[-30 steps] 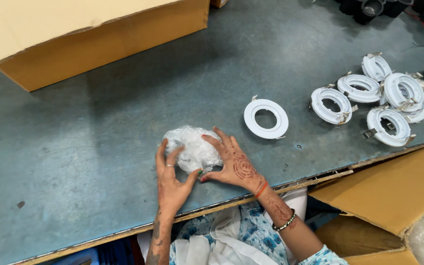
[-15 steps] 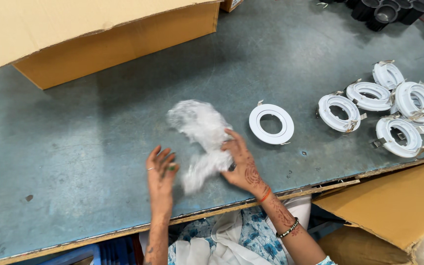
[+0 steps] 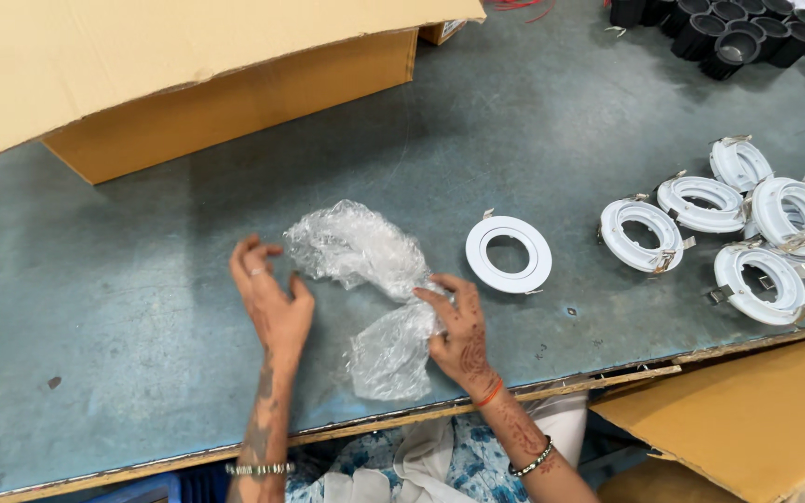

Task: The person wraps white round LED light trim rings in bubble wrap one at a time and places the wrapped rings into a cardboard box. They tear sheets of bubble wrap, fold the plastic around each ring, and set finished wrapped rings aside or into the box.

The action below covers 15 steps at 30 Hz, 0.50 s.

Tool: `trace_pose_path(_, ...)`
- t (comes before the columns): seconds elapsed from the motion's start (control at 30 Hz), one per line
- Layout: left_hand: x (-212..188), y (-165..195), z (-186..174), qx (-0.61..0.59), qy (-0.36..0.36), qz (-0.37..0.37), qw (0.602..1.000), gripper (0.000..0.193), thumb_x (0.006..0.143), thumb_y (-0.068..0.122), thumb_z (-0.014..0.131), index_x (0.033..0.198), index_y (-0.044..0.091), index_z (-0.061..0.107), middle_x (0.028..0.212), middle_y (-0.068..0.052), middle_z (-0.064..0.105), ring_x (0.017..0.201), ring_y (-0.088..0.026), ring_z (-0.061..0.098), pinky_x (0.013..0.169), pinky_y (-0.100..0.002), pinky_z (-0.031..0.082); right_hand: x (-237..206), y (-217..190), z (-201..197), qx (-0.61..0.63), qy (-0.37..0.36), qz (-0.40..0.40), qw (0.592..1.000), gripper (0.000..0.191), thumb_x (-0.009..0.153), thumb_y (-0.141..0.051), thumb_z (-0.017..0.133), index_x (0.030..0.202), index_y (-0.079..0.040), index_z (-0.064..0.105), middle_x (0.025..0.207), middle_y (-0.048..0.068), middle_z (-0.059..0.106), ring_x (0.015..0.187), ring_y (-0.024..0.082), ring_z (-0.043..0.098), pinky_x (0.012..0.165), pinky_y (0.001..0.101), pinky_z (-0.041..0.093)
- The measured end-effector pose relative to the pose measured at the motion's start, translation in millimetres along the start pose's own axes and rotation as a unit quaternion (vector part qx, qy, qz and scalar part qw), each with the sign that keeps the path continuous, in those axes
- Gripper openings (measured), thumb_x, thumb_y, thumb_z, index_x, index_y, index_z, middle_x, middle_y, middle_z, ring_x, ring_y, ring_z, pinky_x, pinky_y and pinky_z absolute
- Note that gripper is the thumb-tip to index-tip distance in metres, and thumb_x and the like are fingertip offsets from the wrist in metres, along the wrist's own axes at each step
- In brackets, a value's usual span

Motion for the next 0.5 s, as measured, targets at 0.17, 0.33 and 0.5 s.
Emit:
trace_pose_path(0.17, 35, -6, 16, 0.221, -0.142, 0.318, 0.911, 0.075, 0.060, -0.012, 0.067, 0.129, 0.016, 0.062, 0.149, -0.014, 0.049, 0.139, -0.032, 0.043, 0.113, -0.050, 0.035, 3, -5, 11, -0.110, -0.103, -0.093, 0.984, 0.081, 0.065, -0.001, 0.065, 0.143, -0.015, 0.055, 0.137, 0.011, 0.050, 0.132, 0.033, 0.049, 0.118, 0.0526, 0.034)
trace_pose_path(0.33, 23, -35, 24, 0.187, -0.212, 0.280, 0.918, 0.043, 0.082, 0.000, 0.066, 0.123, 0.013, 0.067, 0.119, -0.005, 0.068, 0.122, -0.024, 0.059, 0.117, -0.050, 0.038, 8, -16, 6, -0.028, -0.108, -0.165, 0.980, 0.099, 0.066, 0.001, 0.063, 0.159, -0.014, 0.035, 0.163, 0.018, 0.030, 0.151, 0.037, 0.033, 0.126, 0.0598, 0.022)
trace_pose_path(0.5, 11, -57, 18, 0.154, -0.132, 0.124, 0.971, 0.016, 0.092, 0.011, 0.064, 0.107, 0.013, 0.071, 0.092, -0.011, 0.071, 0.096, -0.032, 0.066, 0.088, -0.046, 0.050, 4, -30, -4, -0.004, -0.145, -0.267, 0.953, 0.090, 0.068, -0.006, 0.064, 0.152, -0.036, 0.048, 0.170, 0.014, 0.024, 0.157, 0.037, 0.027, 0.129, 0.0605, 0.017)
Point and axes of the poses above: each hand's wrist, its own x-axis towards the middle knuckle, its own z-axis out of the palm, y = z × x, the point moved 1 cm from there along x, towards the middle knuckle
